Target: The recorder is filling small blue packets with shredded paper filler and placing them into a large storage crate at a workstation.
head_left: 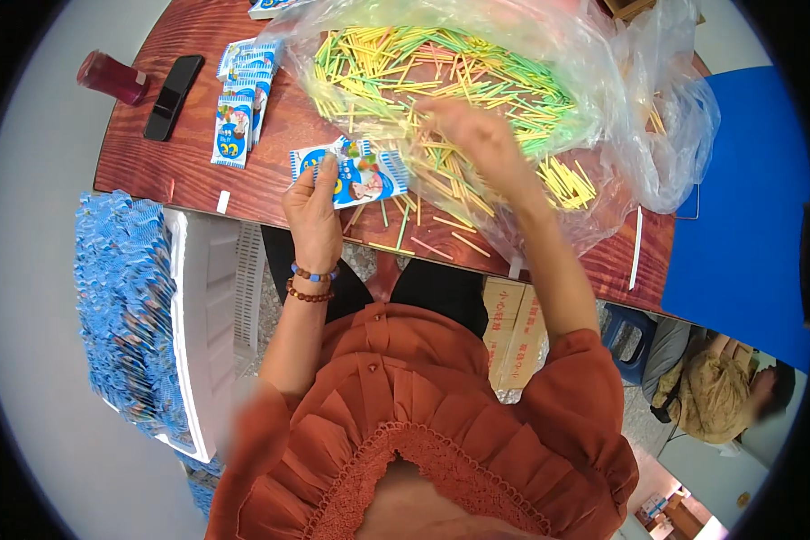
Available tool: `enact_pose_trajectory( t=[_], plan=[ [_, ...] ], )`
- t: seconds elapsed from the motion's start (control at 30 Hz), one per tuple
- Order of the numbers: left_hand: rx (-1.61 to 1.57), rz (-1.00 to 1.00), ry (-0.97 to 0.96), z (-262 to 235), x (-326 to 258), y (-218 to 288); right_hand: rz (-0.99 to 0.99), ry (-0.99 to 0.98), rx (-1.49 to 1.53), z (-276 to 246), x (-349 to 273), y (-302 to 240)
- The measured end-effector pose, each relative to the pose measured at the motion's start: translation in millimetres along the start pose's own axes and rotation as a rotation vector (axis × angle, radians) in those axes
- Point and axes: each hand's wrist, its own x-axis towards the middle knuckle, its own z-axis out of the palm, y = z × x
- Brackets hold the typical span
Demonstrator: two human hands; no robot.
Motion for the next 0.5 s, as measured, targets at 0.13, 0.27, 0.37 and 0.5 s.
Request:
enact_pose_trajectory(
  t=[0.13, 0.27, 0.37, 0.5],
  plan=[
    [-0.023, -0.004, -0.001, 1, 1, -1, -0.197, 0.066, -1.014, -69, 24, 26],
    [-0.023, -0.004, 0.009, 0, 2, -3, -0.277, -0.025, -1.314, -78, 42, 31],
    [-0.054, -0.011, 0.013, -2, 1, -3, -0.104, -0.156, -1.333, -74, 54, 28],
    [-0.045, -0.026, 0.024, -3, 2, 0, -0.095, -0.154, -1.237, -66, 48, 29]
  ],
)
